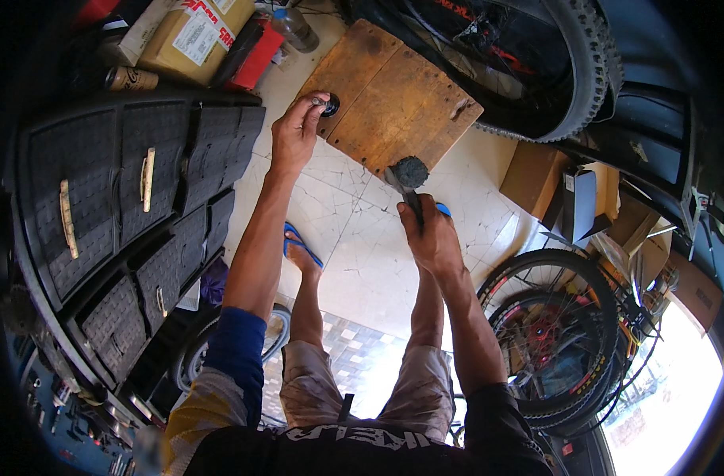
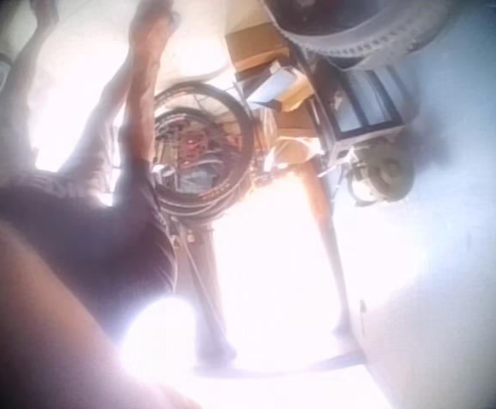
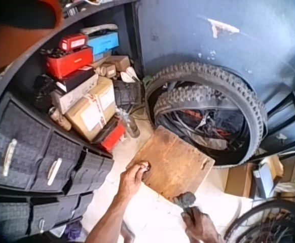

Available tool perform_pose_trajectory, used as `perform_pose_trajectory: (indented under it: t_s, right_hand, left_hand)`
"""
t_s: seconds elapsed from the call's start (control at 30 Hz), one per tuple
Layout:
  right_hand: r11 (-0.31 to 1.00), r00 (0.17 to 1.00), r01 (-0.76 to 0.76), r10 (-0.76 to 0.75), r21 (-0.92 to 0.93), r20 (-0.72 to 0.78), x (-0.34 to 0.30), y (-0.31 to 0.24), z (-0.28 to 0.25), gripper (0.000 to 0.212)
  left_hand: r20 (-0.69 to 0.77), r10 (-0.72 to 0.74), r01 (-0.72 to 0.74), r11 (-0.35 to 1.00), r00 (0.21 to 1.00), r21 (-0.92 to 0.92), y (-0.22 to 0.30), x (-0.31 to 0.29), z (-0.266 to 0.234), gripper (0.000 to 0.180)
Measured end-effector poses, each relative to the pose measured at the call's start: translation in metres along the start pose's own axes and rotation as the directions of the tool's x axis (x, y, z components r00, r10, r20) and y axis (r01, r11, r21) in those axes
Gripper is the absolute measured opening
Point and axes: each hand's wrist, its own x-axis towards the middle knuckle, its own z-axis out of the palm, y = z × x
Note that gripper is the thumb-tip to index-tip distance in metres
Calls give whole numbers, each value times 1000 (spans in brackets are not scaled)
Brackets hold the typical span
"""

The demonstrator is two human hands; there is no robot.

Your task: The person disassembles a bicycle hub, applies grease to the internal components, and reassembles the parts. They use a hammer to tap components into place and a cloth to wipe excess grease.

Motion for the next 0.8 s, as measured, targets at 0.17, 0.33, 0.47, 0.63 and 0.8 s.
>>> perform_pose_trajectory:
  t_s: [0.17, 0.33, 0.47, 0.63, 0.8]
  right_hand:
    - [995, 996, 88, -89, 51, 13, 11, -37, -10, 34]
    - [963, 963, 268, -268, -8, -36, 36, -91, -24, 31]
    - [914, 911, 391, -402, -110, -98, 51, -132, -37, 30]
    - [845, 851, 476, -512, -243, -118, 44, -178, -54, 33]
    - [785, 786, 554, -603, -276, -138, 41, -175, -43, 31]
  left_hand:
    - [-25, 52, -52, 999, 998, 7, -10, -2, 1, 18]
    - [-55, 85, -87, 996, 995, -37, -6, -1, 2, 18]
    - [-65, 67, -69, 997, 996, -41, -5, -2, 3, 17]
    - [-77, 97, -98, 995, 992, -5, -11, -3, -1, 17]
    - [-38, 40, -38, 998, 998, 48, -7, -5, -2, 16]
